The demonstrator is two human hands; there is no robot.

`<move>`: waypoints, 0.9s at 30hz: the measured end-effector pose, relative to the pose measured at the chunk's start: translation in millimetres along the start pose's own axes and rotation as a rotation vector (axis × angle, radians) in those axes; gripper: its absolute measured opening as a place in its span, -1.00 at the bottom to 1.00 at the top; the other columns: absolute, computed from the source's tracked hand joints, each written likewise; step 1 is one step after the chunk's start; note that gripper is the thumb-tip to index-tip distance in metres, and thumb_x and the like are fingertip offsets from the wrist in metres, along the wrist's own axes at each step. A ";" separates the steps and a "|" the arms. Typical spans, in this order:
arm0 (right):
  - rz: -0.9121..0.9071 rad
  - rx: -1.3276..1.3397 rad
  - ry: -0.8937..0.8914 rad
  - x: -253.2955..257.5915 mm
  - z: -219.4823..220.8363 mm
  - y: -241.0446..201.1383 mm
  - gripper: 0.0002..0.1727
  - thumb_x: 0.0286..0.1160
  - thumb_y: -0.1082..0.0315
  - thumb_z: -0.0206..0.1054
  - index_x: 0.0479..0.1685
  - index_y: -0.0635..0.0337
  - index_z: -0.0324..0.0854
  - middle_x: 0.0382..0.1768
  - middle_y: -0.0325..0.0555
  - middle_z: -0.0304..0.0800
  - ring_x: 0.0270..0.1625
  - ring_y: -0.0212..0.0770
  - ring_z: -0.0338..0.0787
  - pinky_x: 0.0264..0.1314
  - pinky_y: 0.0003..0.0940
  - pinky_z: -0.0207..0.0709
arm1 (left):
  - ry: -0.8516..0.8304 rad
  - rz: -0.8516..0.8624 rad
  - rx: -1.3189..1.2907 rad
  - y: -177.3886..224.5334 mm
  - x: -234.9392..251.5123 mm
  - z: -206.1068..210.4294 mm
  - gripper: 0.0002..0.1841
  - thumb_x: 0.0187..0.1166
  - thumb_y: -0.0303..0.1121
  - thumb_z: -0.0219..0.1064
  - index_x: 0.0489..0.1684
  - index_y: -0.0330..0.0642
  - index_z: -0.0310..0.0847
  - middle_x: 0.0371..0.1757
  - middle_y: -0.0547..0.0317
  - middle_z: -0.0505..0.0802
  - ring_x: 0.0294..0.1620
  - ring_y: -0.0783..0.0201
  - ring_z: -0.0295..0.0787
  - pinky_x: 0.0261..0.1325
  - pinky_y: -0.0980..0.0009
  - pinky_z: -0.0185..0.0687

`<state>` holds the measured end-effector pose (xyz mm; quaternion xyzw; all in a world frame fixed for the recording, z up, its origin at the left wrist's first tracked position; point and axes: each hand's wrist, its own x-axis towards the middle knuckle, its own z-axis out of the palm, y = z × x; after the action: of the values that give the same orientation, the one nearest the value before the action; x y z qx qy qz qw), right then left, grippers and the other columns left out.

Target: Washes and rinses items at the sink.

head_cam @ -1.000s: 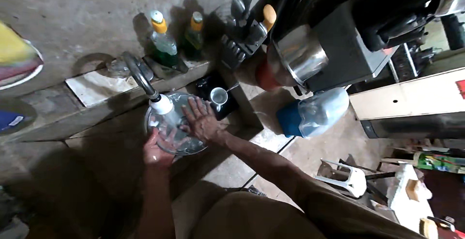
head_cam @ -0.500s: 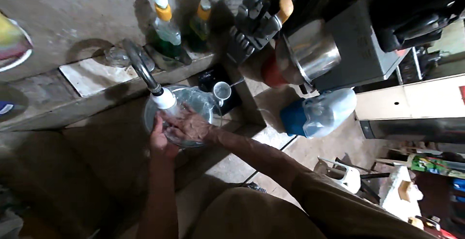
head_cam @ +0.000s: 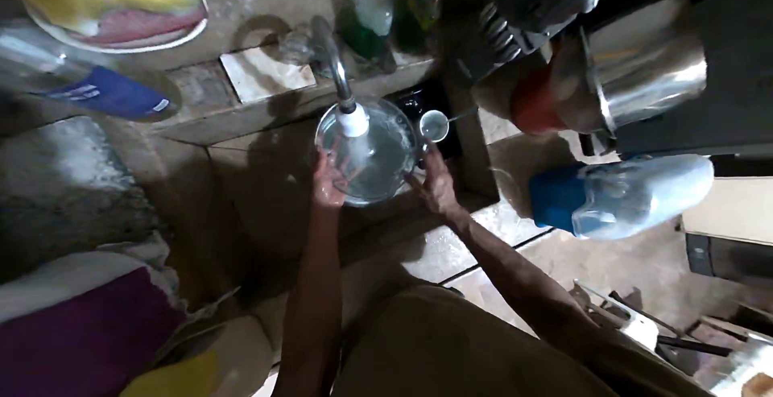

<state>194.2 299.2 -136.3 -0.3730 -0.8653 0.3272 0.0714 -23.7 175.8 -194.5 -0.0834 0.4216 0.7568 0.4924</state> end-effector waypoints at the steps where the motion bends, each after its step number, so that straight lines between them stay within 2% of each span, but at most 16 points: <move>1: 0.097 0.174 0.003 12.6 -9.1 -4.1 -0.11 0.47 0.20 0.55 0.78 0.26 0.17 0.74 0.09 0.33 0.59 0.04 0.59 0.54 0.00 0.57 | 0.034 -0.014 0.017 -2.3 0.3 1.2 -0.47 0.90 0.04 -0.19 0.85 0.33 0.04 0.76 0.26 0.43 0.60 0.09 0.54 0.50 -0.09 0.58; 2: 0.183 0.369 0.012 29.7 -11.2 -5.8 -0.06 0.47 0.27 0.53 0.82 0.22 0.06 0.62 0.08 0.50 0.42 -0.04 0.75 0.39 -0.09 0.73 | 0.076 -0.023 0.045 -5.0 0.2 4.7 -0.45 0.89 0.05 -0.12 0.86 0.28 0.06 0.75 0.21 0.44 0.60 0.09 0.53 0.51 -0.03 0.58; 3: 0.256 0.571 -0.026 42.6 -14.5 -10.7 -0.13 0.55 0.33 0.44 0.84 0.16 0.02 0.52 0.06 0.61 0.25 -0.06 0.84 0.21 -0.11 0.81 | 0.133 -0.019 0.097 -9.0 1.0 11.2 -0.44 0.87 0.06 -0.06 0.82 0.19 0.13 0.67 0.16 0.53 0.50 0.12 0.61 0.42 0.05 0.64; 4: 0.324 0.741 -0.082 50.1 -19.1 -19.0 -0.31 0.68 0.36 0.27 0.79 0.13 0.13 0.39 0.06 0.72 0.11 -0.01 0.90 0.02 -0.06 0.86 | 0.181 -0.018 0.162 -13.7 2.2 18.2 -0.43 0.84 0.09 -0.02 0.77 0.11 0.21 0.55 0.12 0.63 0.37 0.16 0.68 0.31 0.13 0.69; 6: 0.379 0.830 -0.160 55.6 -27.8 -35.2 -0.58 0.83 0.38 0.00 0.60 0.21 0.35 0.23 0.04 0.86 -0.05 0.05 0.96 -0.15 -0.04 0.90 | 0.285 -0.027 0.294 -22.6 1.9 32.8 -0.41 0.81 0.17 -0.01 0.65 0.01 0.36 0.32 0.03 0.74 0.16 0.14 0.77 0.13 0.13 0.78; 8: 0.408 0.778 -0.123 56.9 -32.0 -44.1 -0.60 0.84 0.41 -0.02 0.57 0.18 0.31 0.12 0.04 0.90 -0.16 0.05 0.97 -0.26 -0.06 0.90 | 0.349 -0.063 0.307 -31.6 -6.6 37.5 -0.39 0.85 0.15 -0.07 0.62 -0.13 0.38 0.29 -0.13 0.76 0.12 0.00 0.82 0.11 -0.01 0.82; 10: 0.446 0.778 -0.102 58.8 -31.8 -37.4 -0.46 0.82 0.41 0.04 0.74 0.09 0.08 0.02 0.12 0.90 -0.26 0.08 0.96 -0.31 -0.07 0.89 | 0.348 -0.063 0.321 -34.6 -24.3 37.5 -0.50 0.93 -0.04 -0.17 0.60 -0.20 0.26 0.03 -0.16 0.82 -0.22 0.02 0.87 -0.19 0.08 0.85; 12: 0.512 0.831 -0.192 56.6 -28.1 -21.3 -0.35 0.82 0.39 0.04 0.86 -0.02 -0.05 -0.03 0.16 0.91 -0.36 0.02 0.93 -0.33 -0.15 0.86 | 0.353 -0.094 0.373 -22.7 -47.9 35.6 -0.50 0.95 -0.22 -0.20 0.84 -0.08 -0.05 -0.13 -0.18 0.87 -0.49 0.08 0.85 -0.40 0.20 0.83; 13: 0.543 0.867 -0.254 54.8 -24.8 -14.4 -0.35 0.82 0.38 0.03 0.87 -0.01 -0.04 -0.05 0.17 0.91 -0.41 -0.03 0.91 -0.34 -0.20 0.83 | 0.336 -0.091 0.413 -14.1 -60.1 32.9 -0.47 0.94 -0.28 -0.18 0.87 -0.03 -0.15 -0.20 -0.15 0.89 -0.55 0.11 0.85 -0.48 0.24 0.83; 15: 0.607 0.928 -0.351 50.5 -11.4 -7.7 -0.39 0.82 0.35 0.04 0.84 0.04 0.06 -0.06 0.14 0.90 -0.40 -0.12 0.88 -0.33 -0.29 0.78 | 0.309 -0.043 0.534 7.1 -89.1 31.0 -0.43 0.91 -0.33 -0.08 0.89 0.01 -0.14 -0.13 -0.13 0.90 -0.48 0.10 0.88 -0.44 0.21 0.86; 18: 0.654 0.993 -0.423 55.3 17.9 -12.7 -0.35 0.73 0.34 0.17 0.82 0.00 0.14 0.03 0.05 0.87 -0.26 -0.15 0.87 -0.23 -0.29 0.77 | 0.287 0.051 0.838 36.2 -115.4 27.4 -0.34 0.88 -0.24 0.01 0.94 0.16 -0.19 0.29 -0.12 0.80 -0.16 0.02 0.90 -0.13 0.03 0.88; 19: 0.639 1.044 -0.422 59.7 29.1 -14.5 -0.37 0.73 0.36 0.17 0.79 -0.02 0.17 0.06 0.06 0.86 -0.21 -0.13 0.88 -0.20 -0.27 0.78 | 0.263 0.103 0.898 42.8 -115.4 21.9 -0.34 0.89 -0.24 -0.01 0.95 0.16 -0.23 0.30 -0.11 0.81 -0.11 0.00 0.91 -0.07 0.01 0.87; 22: 0.543 1.154 -0.326 71.3 44.2 -26.8 -0.56 0.77 0.42 0.11 0.58 0.13 0.27 0.12 0.07 0.80 -0.08 -0.02 0.90 -0.14 -0.16 0.82 | 0.285 0.237 0.857 48.9 -83.6 0.5 -0.38 0.91 -0.30 -0.07 0.94 0.03 -0.23 0.04 -0.07 0.92 -0.33 0.11 0.94 -0.25 0.15 0.93; 24: 0.467 1.182 -0.249 75.6 41.7 -31.7 -0.66 0.74 0.49 0.12 0.43 0.21 0.33 0.14 0.10 0.76 -0.06 0.04 0.89 -0.11 -0.07 0.84 | 0.300 0.289 0.739 45.8 -51.4 -11.5 -0.39 0.91 -0.31 -0.07 0.93 -0.03 -0.20 0.03 -0.13 0.88 -0.35 0.08 0.94 -0.30 0.15 0.95; 26: 0.394 1.165 -0.175 74.9 29.1 -34.5 -0.72 0.71 0.53 0.12 0.31 0.21 0.33 0.19 0.14 0.80 -0.04 0.09 0.92 -0.10 -0.04 0.85 | 0.334 0.279 0.671 34.0 -19.1 -10.3 -0.42 0.90 -0.29 0.01 0.89 -0.05 -0.04 -0.02 -0.13 0.83 -0.45 0.12 0.86 -0.43 0.17 0.87; 27: 0.364 1.126 -0.137 71.7 18.9 -35.3 -0.72 0.72 0.53 0.12 0.32 0.23 0.32 0.22 0.18 0.81 -0.03 0.14 0.93 -0.09 -0.01 0.86 | 0.345 0.233 0.707 25.6 -6.9 -5.8 -0.44 0.88 -0.25 0.05 0.86 -0.03 0.07 0.00 -0.11 0.81 -0.43 0.14 0.82 -0.40 0.18 0.85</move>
<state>115.1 321.2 -137.7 -0.3983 -0.4835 0.7659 0.1447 -42.8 163.0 -180.1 0.0138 0.7388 0.5909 0.3239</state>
